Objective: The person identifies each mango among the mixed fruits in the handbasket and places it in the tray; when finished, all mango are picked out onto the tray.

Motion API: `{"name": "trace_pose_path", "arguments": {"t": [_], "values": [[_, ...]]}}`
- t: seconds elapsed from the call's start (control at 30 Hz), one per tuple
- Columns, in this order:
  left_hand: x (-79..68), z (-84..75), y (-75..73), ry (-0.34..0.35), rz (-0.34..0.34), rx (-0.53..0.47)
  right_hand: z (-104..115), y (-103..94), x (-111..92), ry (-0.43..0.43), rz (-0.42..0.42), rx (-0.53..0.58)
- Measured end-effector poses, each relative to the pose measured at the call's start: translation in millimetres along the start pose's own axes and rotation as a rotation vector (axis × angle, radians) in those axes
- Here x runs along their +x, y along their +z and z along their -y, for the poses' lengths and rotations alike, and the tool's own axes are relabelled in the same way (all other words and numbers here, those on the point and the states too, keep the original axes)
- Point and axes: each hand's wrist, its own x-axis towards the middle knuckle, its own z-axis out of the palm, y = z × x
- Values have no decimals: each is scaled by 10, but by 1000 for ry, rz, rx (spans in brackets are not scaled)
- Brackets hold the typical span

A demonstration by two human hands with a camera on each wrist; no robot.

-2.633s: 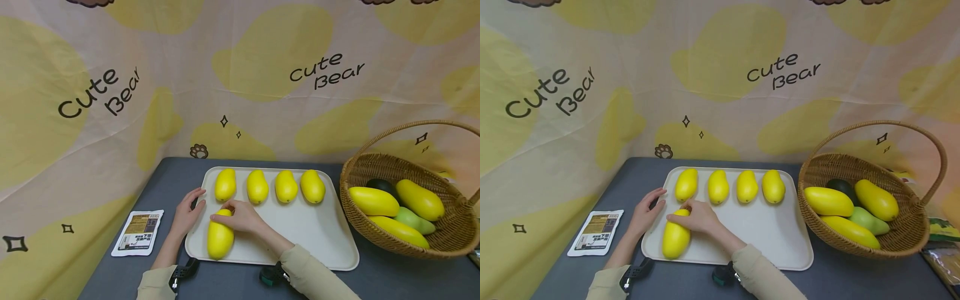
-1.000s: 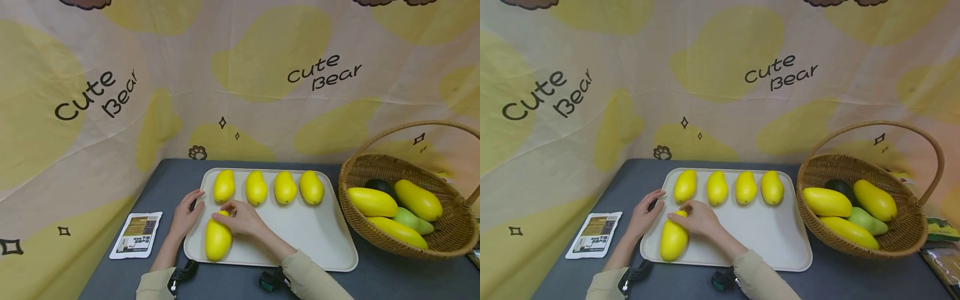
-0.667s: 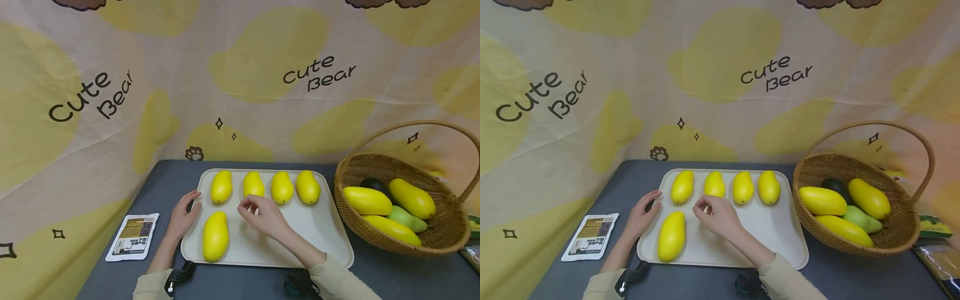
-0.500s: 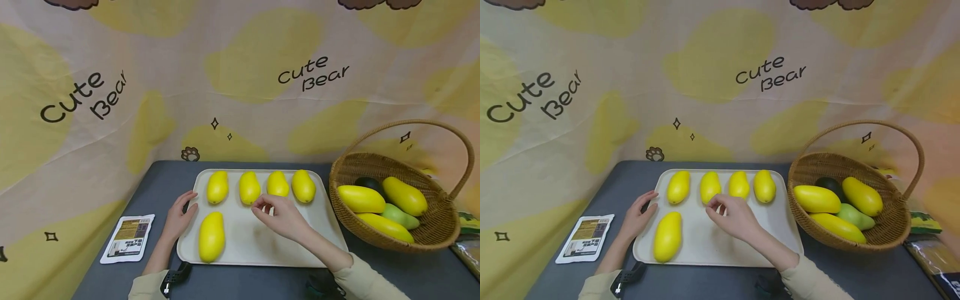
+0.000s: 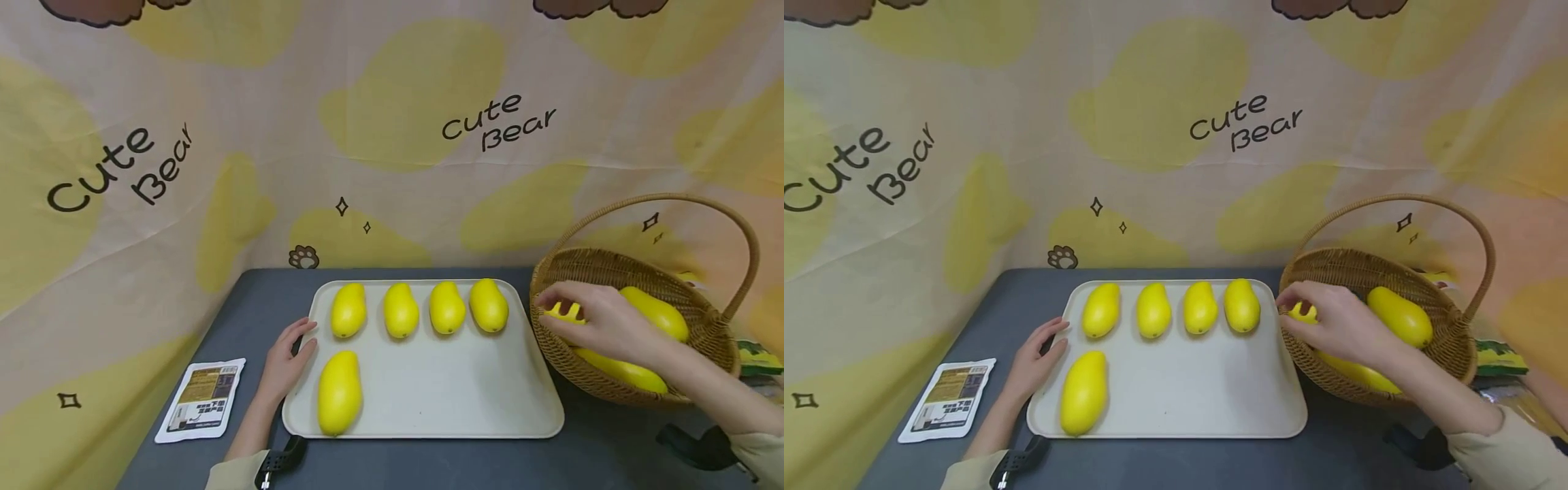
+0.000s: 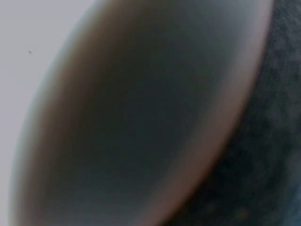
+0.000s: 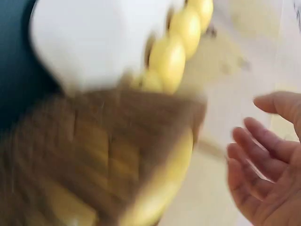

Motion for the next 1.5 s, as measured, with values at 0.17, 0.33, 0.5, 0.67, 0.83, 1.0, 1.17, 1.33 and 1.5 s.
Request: {"name": "trace_pose_path", "arguments": {"t": [0.17, 0.33, 0.5, 0.67, 0.83, 1.0, 1.17, 1.33, 1.5], "values": [[-26, 4, -17, 2, -2, -2, -424, -245, -109, 119, 155, -23], [-45, 1, -26, 1, 0, 0, -663, -277, -197, 195, 291, -20], [-50, 2, -23, -1, -3, 5, -770, -246, -218, 207, 357, 6], [-51, -6, -14, -7, -1, 1, -824, -221, -218, 215, 403, 12], [-49, -6, 3, -19, 1, -5, -855, -212, -223, 209, 423, 34], [-49, 1, 7, -13, -2, -6, -852, -223, -249, 225, 394, 4], [-33, 10, 15, -22, -2, -5, -819, -306, -276, 290, 355, 12], [-7, -5, 12, -34, 4, 8, -775, -416, -279, 352, 289, 75], [14, -34, -7, -32, 33, 11, -689, -501, -268, 428, 254, 121]]}}
